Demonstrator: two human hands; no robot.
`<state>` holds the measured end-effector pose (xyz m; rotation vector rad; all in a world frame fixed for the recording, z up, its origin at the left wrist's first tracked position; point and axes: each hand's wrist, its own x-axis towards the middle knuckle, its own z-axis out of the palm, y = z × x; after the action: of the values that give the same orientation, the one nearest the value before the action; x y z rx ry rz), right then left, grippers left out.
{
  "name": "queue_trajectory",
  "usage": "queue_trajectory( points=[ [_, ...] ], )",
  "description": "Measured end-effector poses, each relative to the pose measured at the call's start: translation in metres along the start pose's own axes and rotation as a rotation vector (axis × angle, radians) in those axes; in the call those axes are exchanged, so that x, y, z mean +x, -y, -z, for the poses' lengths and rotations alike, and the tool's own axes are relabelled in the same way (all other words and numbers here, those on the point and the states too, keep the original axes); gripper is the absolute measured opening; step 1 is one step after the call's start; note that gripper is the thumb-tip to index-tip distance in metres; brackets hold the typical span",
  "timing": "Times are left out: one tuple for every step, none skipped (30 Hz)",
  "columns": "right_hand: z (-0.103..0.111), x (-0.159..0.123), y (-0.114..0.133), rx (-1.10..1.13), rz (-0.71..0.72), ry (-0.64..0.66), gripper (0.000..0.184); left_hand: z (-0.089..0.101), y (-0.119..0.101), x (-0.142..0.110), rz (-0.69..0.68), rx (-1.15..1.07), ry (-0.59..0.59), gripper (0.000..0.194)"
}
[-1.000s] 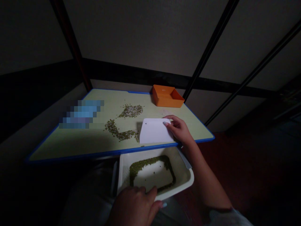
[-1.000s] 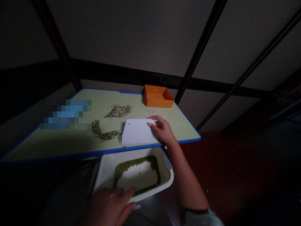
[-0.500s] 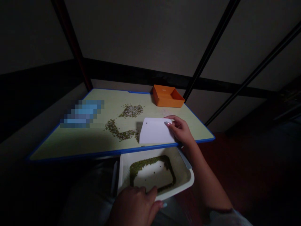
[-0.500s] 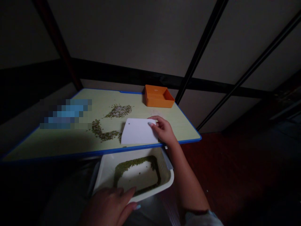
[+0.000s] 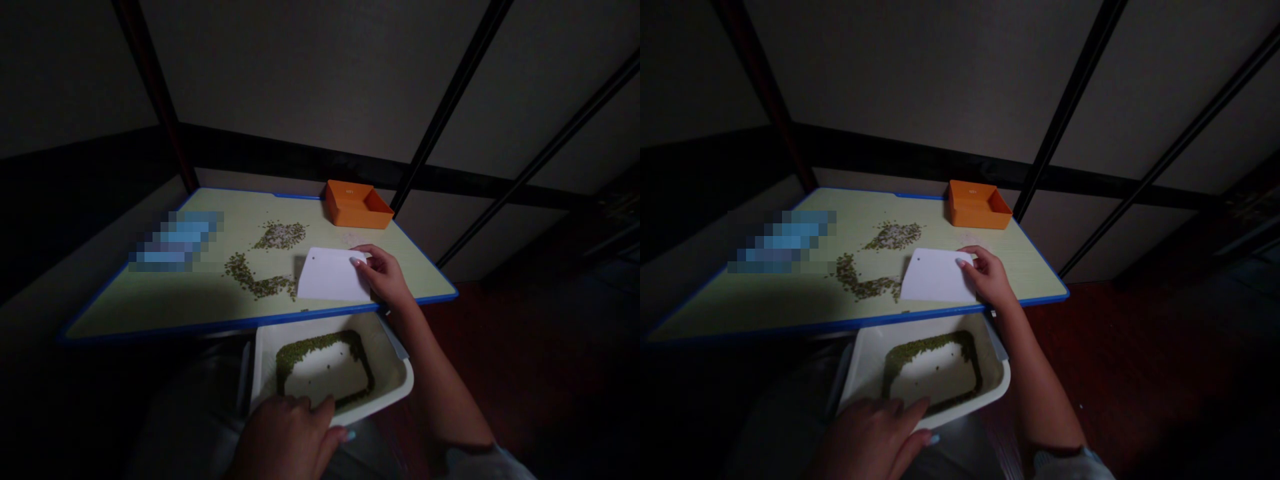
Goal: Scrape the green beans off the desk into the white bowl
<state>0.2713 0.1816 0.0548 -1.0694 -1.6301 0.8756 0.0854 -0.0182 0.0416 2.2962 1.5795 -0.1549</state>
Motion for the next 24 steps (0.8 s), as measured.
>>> queue_trajectory(
  points=[
    [0.0000,0.0001,-0.0001,-0.003,-0.005,-0.012,0.039,0.0005,-0.0002,-0.0003,-0.001,0.001,-0.001,0.023],
    [0.0001,0.0002,-0.0002,-0.004,-0.009,-0.019,0.040,0.0009,-0.0005,-0.0004,-0.001,0.001,-0.003,0.023],
    [0.0001,0.0003,-0.0003,-0.004,-0.015,-0.021,0.040,0.0013,-0.0006,-0.0004,0.000,0.001,-0.005,0.024],
    [0.0002,0.0003,-0.0003,-0.002,-0.019,-0.021,0.040,0.0016,-0.0008,-0.0003,0.001,0.001,-0.006,0.024],
    [0.0003,0.0004,-0.0002,0.003,-0.023,-0.023,0.041,0.0018,-0.0009,-0.0001,0.001,0.002,-0.005,0.025],
    [0.0004,0.0003,0.0000,0.010,-0.024,-0.027,0.041,0.0019,-0.0009,0.0001,0.002,0.002,-0.004,0.025],
    [0.0004,0.0002,0.0003,0.021,-0.026,-0.030,0.041,0.0018,-0.0009,0.0002,0.001,0.001,-0.002,0.025],
    [0.0003,-0.0001,0.0008,0.035,-0.028,-0.027,0.042,0.0016,-0.0008,0.0002,0.000,0.001,-0.003,0.025],
    [0.0001,-0.0005,0.0014,0.051,-0.031,-0.020,0.042,0.0014,-0.0008,0.0001,0.000,0.000,-0.005,0.025],
    [-0.0001,-0.0010,0.0021,0.067,-0.035,-0.006,0.043,0.0012,-0.0008,0.0001,0.000,-0.001,-0.008,0.025],
    [-0.0005,-0.0015,0.0028,0.080,-0.038,0.014,0.043,0.0010,-0.0007,0.0000,0.000,-0.004,-0.009,0.025],
    [-0.0008,-0.0019,0.0035,0.090,-0.037,0.034,0.043,0.0008,-0.0005,0.0000,-0.001,-0.007,-0.009,0.025],
    [-0.0011,-0.0023,0.0041,0.098,-0.033,0.052,0.042,0.0006,-0.0004,-0.0001,-0.003,-0.011,-0.007,0.024],
    [-0.0014,-0.0025,0.0045,0.101,-0.027,0.063,0.042,0.0004,-0.0002,-0.0002,-0.005,-0.015,-0.004,0.024],
    [-0.0015,-0.0026,0.0048,0.100,-0.021,0.070,0.041,0.0002,0.0000,-0.0003,-0.007,-0.018,-0.002,0.024],
    [-0.0016,-0.0025,0.0049,0.097,-0.017,0.074,0.041,0.0000,0.0002,-0.0004,-0.009,-0.020,-0.002,0.024],
    [-0.0015,-0.0023,0.0049,0.094,-0.016,0.075,0.041,-0.0003,0.0004,-0.0006,-0.010,-0.020,-0.004,0.025],
    [-0.0014,-0.0021,0.0046,0.089,-0.018,0.073,0.041,-0.0007,0.0006,-0.0008,-0.009,-0.019,-0.006,0.025],
    [-0.0012,-0.0018,0.0042,0.081,-0.022,0.067,0.042,-0.0011,0.0006,-0.0009,-0.008,-0.019,-0.008,0.025],
    [-0.0010,-0.0015,0.0036,0.069,-0.025,0.056,0.042,-0.0015,0.0007,-0.0010,-0.005,-0.018,-0.011,0.025],
    [-0.0008,-0.0012,0.0028,0.056,-0.027,0.043,0.043,-0.0019,0.0007,-0.0011,-0.002,-0.019,-0.011,0.025],
    [-0.0006,-0.0010,0.0020,0.041,-0.027,0.027,0.043,-0.0022,0.0008,-0.0011,0.000,-0.020,-0.011,0.024],
    [-0.0005,-0.0007,0.0011,0.029,-0.027,0.012,0.043,-0.0025,0.0008,-0.0010,0.000,-0.021,-0.011,0.024],
    [-0.0004,-0.0005,0.0004,0.020,-0.027,0.002,0.043,-0.0027,0.0008,-0.0010,-0.001,-0.022,-0.012,0.023]
  ],
)
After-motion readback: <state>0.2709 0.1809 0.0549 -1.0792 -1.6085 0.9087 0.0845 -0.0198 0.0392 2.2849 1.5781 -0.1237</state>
